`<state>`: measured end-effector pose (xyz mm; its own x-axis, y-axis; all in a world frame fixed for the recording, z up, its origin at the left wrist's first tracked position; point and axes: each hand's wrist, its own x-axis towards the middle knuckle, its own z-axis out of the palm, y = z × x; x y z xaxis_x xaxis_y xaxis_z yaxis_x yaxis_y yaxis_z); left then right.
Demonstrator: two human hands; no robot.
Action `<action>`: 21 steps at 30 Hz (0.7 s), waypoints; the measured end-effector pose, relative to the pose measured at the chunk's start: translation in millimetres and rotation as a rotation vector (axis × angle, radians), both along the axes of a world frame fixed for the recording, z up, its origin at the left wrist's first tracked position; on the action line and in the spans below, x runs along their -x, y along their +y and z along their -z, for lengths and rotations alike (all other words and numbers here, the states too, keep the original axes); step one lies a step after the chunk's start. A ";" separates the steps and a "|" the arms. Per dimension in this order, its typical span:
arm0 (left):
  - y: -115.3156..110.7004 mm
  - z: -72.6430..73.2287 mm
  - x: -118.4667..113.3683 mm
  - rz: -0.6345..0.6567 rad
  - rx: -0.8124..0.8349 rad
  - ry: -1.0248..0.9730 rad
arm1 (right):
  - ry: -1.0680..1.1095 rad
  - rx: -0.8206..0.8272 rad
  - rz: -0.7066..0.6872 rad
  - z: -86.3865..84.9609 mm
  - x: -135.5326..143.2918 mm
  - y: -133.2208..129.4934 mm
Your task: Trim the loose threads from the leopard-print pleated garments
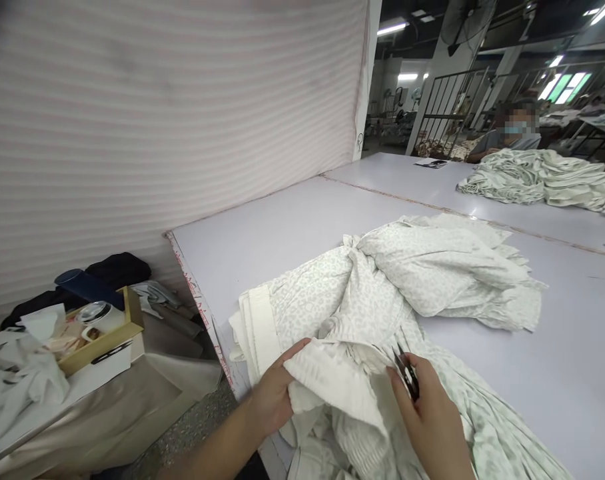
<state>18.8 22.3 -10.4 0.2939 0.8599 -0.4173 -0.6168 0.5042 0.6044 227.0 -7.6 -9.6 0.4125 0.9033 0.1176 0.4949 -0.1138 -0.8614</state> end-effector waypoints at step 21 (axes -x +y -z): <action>-19.6 -20.8 -7.8 0.473 -1.422 1.599 | -0.322 -0.476 -0.450 7.9 28.0 -28.7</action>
